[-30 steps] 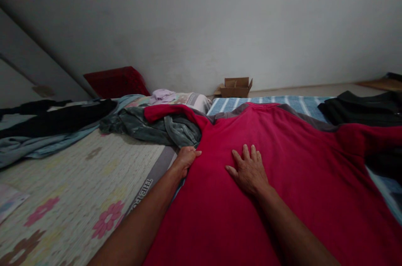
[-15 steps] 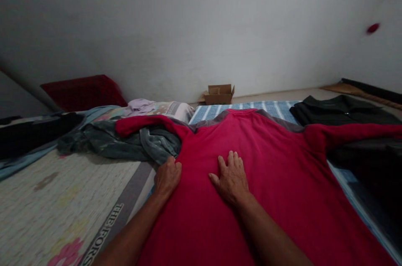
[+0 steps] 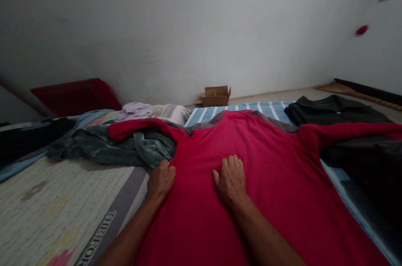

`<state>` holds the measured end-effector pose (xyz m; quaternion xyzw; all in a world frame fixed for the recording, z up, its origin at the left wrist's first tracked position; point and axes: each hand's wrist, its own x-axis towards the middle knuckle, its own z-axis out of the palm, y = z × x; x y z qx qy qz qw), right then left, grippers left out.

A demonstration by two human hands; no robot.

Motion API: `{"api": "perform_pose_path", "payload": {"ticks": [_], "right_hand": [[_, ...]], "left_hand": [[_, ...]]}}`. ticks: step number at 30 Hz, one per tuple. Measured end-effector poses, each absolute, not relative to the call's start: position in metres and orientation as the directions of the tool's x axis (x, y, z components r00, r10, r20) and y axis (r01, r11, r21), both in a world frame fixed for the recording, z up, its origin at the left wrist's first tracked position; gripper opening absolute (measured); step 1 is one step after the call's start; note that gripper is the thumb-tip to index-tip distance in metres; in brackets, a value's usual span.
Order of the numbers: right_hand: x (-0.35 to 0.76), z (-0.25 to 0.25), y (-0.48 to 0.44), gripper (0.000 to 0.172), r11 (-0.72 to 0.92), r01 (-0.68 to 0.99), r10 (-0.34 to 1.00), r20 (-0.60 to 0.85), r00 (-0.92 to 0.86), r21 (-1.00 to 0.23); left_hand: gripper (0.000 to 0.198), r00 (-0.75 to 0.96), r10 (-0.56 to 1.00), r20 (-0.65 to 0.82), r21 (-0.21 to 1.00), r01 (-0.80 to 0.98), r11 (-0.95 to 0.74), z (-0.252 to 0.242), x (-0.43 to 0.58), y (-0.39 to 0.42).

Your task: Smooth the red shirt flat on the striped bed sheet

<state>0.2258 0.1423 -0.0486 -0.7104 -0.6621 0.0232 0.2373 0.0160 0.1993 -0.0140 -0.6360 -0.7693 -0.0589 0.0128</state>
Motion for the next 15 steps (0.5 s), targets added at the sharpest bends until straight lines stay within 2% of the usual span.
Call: {"api": "perform_pose_path", "payload": {"ticks": [4,8,11,15], "right_hand": [[0.225,-0.051,0.145,0.043,0.013,0.933,0.965,0.25,0.083,-0.36],[0.223,-0.054,0.147,0.05,0.014,0.936,0.972,0.223,0.069,-0.353],[0.222,-0.055,0.148,0.055,0.014,0.935,0.984,0.171,0.05,-0.354],[0.221,-0.056,0.15,0.06,0.005,0.93,0.992,0.12,0.042,-0.368]], "left_hand": [[0.02,-0.148,0.989,0.007,0.038,0.988,0.148,-0.01,0.017,0.211],[0.03,-0.16,0.986,-0.044,0.086,0.983,0.163,0.001,0.031,0.238],[0.042,-0.21,0.977,-0.036,0.12,0.97,0.213,0.006,0.043,0.261],[0.038,-0.242,0.97,0.029,0.12,0.964,0.237,0.003,0.047,0.274]]}}
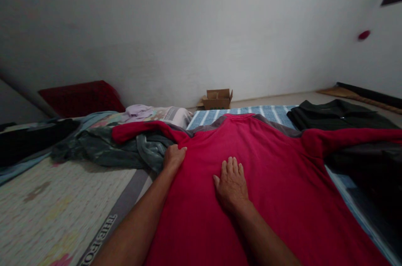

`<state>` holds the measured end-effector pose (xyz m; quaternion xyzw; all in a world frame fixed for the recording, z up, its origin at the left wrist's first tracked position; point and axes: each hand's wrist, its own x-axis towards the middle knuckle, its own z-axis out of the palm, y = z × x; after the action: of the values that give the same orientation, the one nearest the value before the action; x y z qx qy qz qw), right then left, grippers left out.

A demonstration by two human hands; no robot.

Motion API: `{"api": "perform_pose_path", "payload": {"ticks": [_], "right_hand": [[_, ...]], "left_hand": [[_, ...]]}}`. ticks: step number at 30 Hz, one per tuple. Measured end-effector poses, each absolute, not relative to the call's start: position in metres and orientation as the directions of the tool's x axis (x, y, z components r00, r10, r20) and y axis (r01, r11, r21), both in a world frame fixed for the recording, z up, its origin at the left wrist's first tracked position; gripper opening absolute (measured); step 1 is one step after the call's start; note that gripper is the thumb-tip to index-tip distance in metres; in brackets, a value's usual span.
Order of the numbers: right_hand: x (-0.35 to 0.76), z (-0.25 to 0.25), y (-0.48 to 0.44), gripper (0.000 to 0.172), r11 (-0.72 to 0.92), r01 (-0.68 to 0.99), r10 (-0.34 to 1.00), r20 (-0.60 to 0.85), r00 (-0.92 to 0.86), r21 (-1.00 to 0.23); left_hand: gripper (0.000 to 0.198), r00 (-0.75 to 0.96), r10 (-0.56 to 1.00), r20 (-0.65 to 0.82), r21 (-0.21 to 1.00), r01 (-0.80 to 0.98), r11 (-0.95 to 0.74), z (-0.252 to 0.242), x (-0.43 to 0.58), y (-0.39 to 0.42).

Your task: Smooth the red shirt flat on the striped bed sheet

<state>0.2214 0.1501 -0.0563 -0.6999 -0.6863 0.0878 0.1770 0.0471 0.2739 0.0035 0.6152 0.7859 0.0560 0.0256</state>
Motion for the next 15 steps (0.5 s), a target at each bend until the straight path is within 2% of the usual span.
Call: {"api": "perform_pose_path", "payload": {"ticks": [7,9,12,15], "right_hand": [[0.222,-0.054,0.15,0.064,-0.005,0.918,0.997,0.074,0.037,-0.396],[0.222,-0.054,0.15,0.064,0.0,0.916,0.997,0.068,0.03,-0.4],[0.222,-0.052,0.15,0.063,0.013,0.914,0.997,0.079,0.021,-0.406],[0.222,-0.051,0.151,0.062,0.009,0.915,0.997,0.075,0.024,-0.404]], "left_hand": [[0.036,-0.229,0.969,0.088,0.062,0.973,0.224,0.004,0.053,0.253],[0.036,-0.203,0.965,0.169,0.012,0.979,0.204,0.009,0.061,0.252],[0.032,-0.05,0.93,0.363,-0.085,0.993,0.086,0.02,0.08,0.261],[0.029,0.092,0.931,0.354,-0.089,0.994,-0.064,0.032,0.104,0.289]]}}
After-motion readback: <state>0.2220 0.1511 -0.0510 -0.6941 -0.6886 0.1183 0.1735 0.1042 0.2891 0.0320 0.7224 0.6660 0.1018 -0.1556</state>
